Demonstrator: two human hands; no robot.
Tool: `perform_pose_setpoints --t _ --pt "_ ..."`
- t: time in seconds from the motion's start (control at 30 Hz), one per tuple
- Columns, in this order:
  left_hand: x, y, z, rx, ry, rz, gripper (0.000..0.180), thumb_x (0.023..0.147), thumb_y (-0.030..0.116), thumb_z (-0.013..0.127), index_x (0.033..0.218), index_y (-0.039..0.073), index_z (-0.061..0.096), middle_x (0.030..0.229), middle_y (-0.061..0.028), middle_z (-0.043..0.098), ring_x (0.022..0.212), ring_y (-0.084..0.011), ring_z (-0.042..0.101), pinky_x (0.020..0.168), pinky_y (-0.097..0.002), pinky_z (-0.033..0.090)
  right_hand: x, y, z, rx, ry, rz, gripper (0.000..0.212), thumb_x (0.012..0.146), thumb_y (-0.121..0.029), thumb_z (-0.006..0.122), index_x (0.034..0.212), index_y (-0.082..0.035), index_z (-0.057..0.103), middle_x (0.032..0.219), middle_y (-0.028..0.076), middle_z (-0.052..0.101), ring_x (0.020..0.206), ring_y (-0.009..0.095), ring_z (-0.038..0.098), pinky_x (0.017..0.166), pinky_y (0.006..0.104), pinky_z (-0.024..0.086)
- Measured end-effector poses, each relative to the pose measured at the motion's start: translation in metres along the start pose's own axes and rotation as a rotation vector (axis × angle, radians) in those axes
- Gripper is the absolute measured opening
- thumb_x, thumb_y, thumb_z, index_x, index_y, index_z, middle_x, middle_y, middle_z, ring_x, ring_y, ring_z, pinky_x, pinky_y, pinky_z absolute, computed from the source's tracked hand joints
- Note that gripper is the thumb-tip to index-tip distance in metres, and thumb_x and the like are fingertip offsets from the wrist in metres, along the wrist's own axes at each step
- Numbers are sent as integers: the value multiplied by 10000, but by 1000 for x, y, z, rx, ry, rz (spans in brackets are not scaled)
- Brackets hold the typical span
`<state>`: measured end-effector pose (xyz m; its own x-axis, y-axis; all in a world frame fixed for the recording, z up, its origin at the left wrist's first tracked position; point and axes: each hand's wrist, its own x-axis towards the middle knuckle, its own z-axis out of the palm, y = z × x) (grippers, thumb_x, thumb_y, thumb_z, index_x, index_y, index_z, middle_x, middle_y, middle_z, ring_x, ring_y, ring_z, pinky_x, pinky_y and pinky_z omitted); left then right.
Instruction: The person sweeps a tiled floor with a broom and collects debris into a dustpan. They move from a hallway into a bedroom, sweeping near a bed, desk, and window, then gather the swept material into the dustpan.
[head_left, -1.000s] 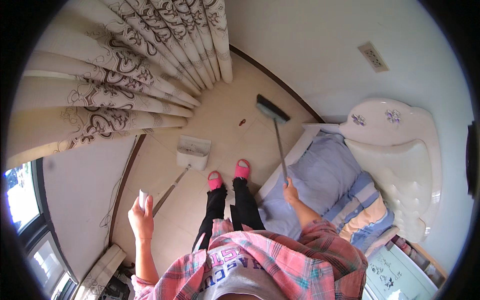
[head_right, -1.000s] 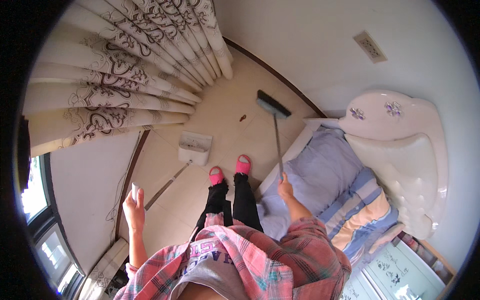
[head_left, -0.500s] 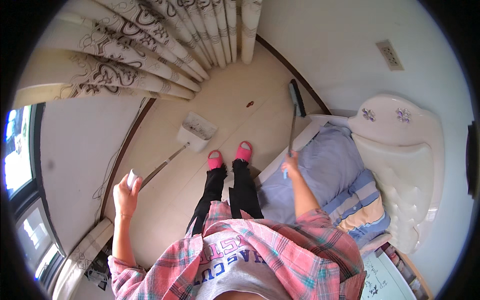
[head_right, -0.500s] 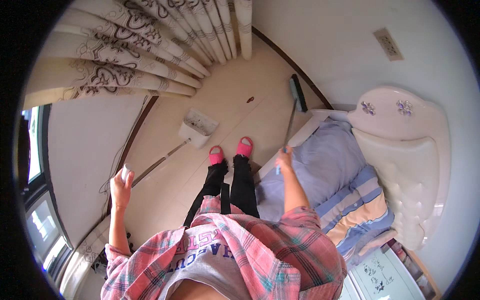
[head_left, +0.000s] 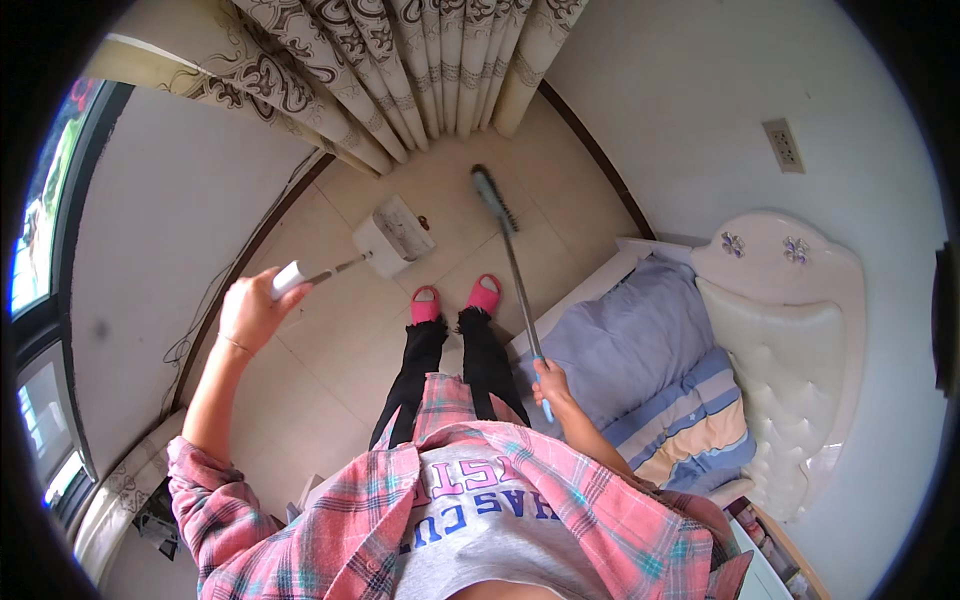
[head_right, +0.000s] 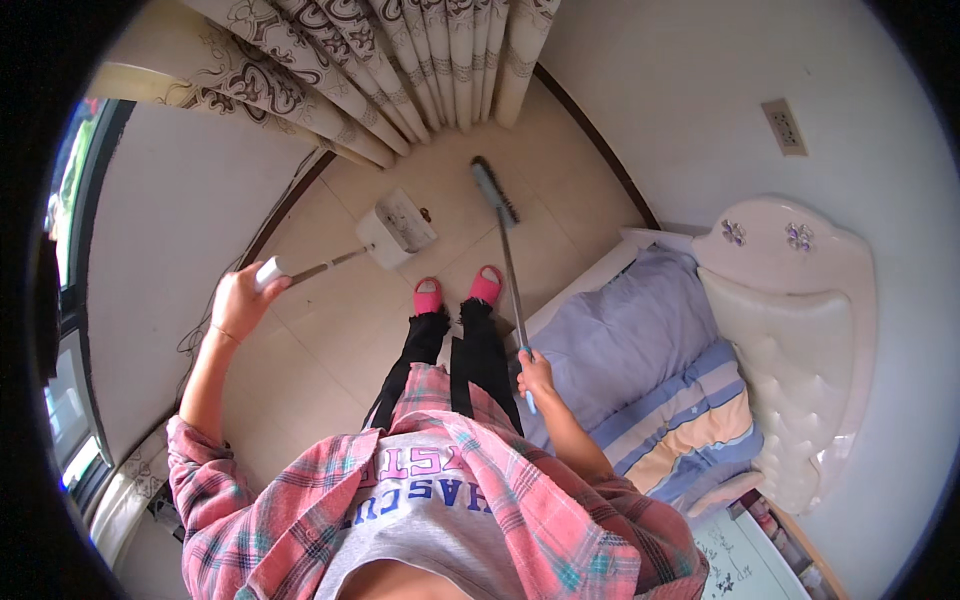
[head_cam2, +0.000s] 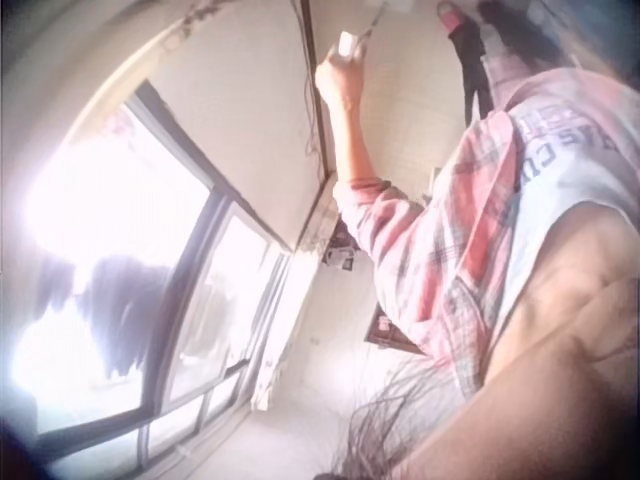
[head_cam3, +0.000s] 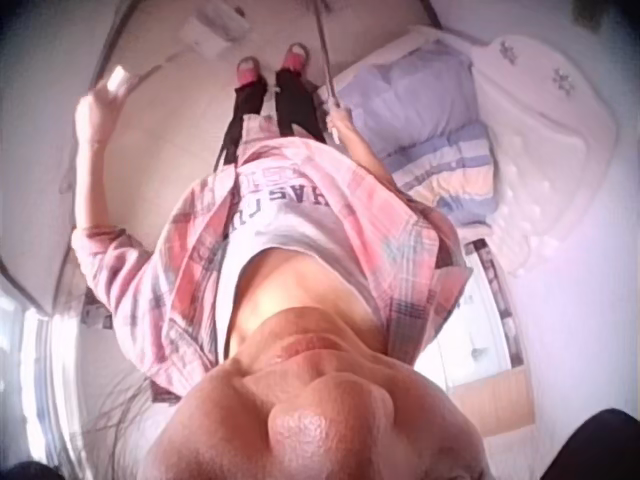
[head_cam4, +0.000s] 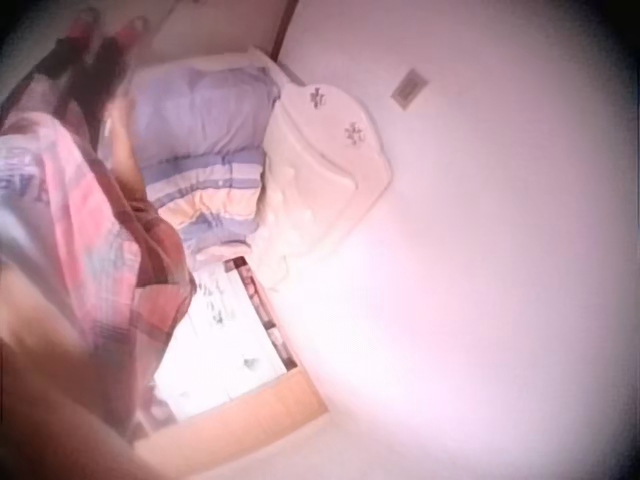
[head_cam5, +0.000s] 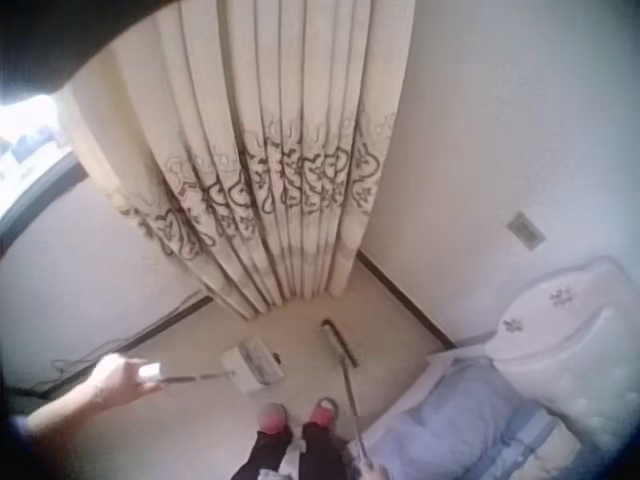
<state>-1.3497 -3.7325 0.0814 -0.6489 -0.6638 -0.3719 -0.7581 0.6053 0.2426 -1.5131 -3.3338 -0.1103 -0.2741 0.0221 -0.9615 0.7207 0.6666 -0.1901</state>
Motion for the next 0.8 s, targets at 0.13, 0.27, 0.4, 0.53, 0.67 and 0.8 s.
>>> perform_pose_setpoints --t 0.13,0.27,0.4,0.53,0.67,0.8 --pt "13 -15 -24 112 118 61 391 679 420 608 654 36 539 555 -136 550 527 -294 542 524 -344 445 13 10 47 119 121 14 322 818 -344 444 756 -28 444 443 32 371 305 126 348 286 277 302" --pt "39 -21 -31 161 257 110 382 677 384 615 624 29 485 545 -144 514 514 -315 503 493 -355 405 38 30 105 319 287 36 334 814 -340 465 650 -66 365 425 30 360 289 133 343 274 270 294" --pt "56 -57 -19 193 319 26 358 649 340 648 698 26 483 599 -152 526 571 -335 496 529 -382 391 87 53 175 584 404 85 297 821 -365 450 696 -105 382 421 23 329 286 134 344 264 281 280" --pt "51 -78 -1 143 521 65 342 627 300 683 655 58 443 517 -96 451 448 -262 405 422 -285 371 214 95 275 588 741 60 352 799 -372 481 805 -22 439 535 123 446 436 248 454 403 341 355" --pt "71 -98 15 351 809 137 248 673 236 657 756 48 517 619 -79 493 505 -213 468 472 -276 399 297 88 336 670 909 41 394 809 -321 470 782 71 497 687 205 547 648 327 532 612 388 411" --pt "83 -161 25 640 1104 26 247 724 259 603 861 59 555 684 -62 564 553 -169 534 472 -258 427 297 -14 347 641 876 62 386 822 -310 448 815 75 482 739 208 546 590 296 500 548 374 399"
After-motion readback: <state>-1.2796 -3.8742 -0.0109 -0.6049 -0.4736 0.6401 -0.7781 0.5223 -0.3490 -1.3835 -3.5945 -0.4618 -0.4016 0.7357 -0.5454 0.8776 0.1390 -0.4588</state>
